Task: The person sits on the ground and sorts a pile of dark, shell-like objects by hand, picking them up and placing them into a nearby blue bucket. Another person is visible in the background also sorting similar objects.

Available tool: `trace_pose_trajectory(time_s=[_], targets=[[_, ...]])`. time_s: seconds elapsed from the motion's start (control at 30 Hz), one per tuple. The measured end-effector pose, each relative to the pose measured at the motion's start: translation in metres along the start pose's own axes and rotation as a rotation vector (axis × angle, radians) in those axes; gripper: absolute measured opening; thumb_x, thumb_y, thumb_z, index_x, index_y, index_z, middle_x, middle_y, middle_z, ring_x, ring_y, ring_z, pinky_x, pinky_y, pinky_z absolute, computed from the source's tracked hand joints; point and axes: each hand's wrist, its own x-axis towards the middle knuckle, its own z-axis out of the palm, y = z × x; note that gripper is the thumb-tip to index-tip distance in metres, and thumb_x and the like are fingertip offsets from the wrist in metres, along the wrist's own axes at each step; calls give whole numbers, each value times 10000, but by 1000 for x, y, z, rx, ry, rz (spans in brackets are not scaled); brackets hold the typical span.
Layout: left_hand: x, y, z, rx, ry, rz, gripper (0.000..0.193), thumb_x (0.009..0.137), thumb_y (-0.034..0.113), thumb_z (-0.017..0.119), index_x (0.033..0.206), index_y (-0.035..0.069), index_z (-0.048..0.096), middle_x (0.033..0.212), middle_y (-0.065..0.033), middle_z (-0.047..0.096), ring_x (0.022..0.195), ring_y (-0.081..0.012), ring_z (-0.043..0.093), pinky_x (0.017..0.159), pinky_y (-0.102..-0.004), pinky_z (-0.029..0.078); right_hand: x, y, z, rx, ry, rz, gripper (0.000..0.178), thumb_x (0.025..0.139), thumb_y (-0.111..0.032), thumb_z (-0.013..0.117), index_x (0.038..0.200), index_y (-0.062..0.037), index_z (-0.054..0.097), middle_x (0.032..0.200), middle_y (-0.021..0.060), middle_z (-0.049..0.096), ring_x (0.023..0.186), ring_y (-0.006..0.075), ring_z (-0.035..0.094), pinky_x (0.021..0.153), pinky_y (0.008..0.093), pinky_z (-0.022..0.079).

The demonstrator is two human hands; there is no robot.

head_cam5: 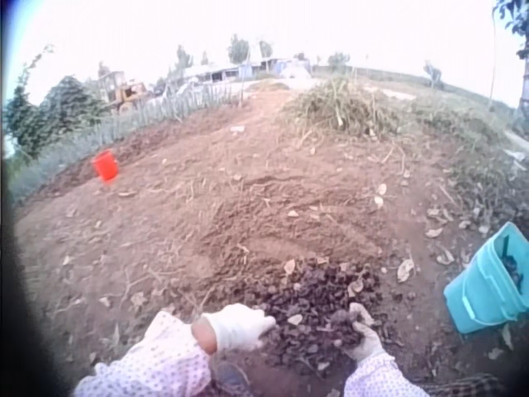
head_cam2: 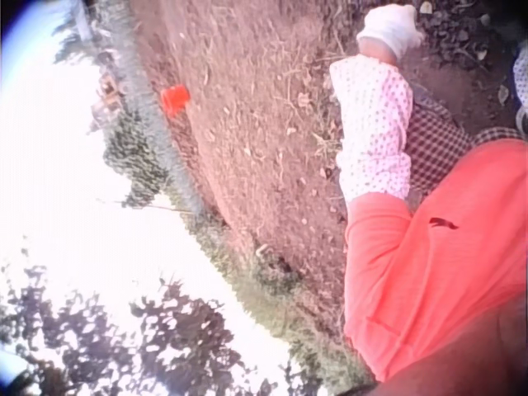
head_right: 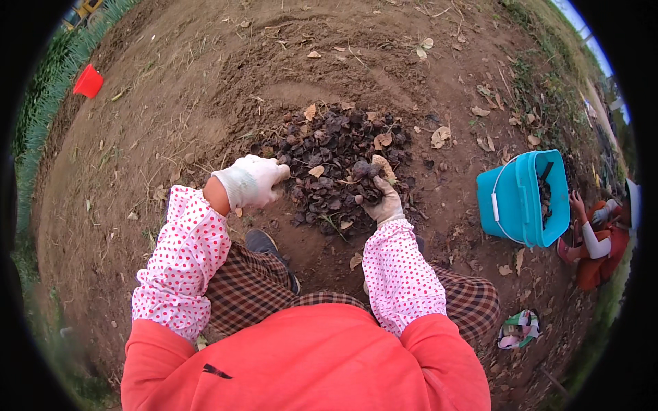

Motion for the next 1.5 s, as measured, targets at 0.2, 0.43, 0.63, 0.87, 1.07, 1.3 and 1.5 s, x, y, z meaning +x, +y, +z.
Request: trace_pose_trajectory(time_s=[0.2,0.43,0.63,0.87,1.07,1.3,1.5], targets=[[2,-2,5,-12,6,-34,378,853,303,700,1164,89,689,1073,-148,740,1031,-351,704,870,-464,569,-18,7,26,-81,-110,-33,537,903,-276,764,1392,-147,585,1283,67,693,1100,272,679,758,482,566],[1,3,-1,-27,-42,-20,401,856,279,678,1198,71,647,1061,-183,703,1016,-385,691,861,-483,557,-4,1,31,-23,51,17,461,927,-428,734,1295,-163,645,1237,42,710,1084,237,678,621,371,519],[5,-7,13,-7,35,26,397,850,282,681,1189,77,653,1040,-188,711,967,-389,702,833,-482,568,-5,2,29,-178,277,70,305,964,-389,701,1188,-183,697,1143,17,741,962,213,692,633,383,505],[-7,3,-6,-19,-37,-20,415,881,295,668,1237,85,633,1039,-186,717,982,-387,708,840,-493,575,3,5,20,-255,438,66,250,966,-420,687,1124,-227,710,1083,-35,745,948,208,682,727,447,487],[-2,0,5,-2,44,-9,375,848,290,693,1165,89,677,1035,-154,747,981,-358,721,824,-464,582,-11,9,42,-263,548,-8,227,959,-410,701,1119,-250,716,1048,-44,729,979,202,648,802,465,471],[-19,12,-14,-23,312,91,403,883,298,678,1236,109,631,1104,-161,678,983,-388,687,825,-476,563,-20,20,20,-169,640,52,205,993,-415,658,1078,-234,700,989,-3,739,906,254,704,732,462,466],[-88,43,-56,-1076,476,483,239,989,65,629,1209,-10,685,1024,-93,727,879,-148,695,773,-289,566,-27,21,0,-95,696,33,243,1006,-447,621,1045,-229,721,949,-9,739,814,223,684,713,423,452]])
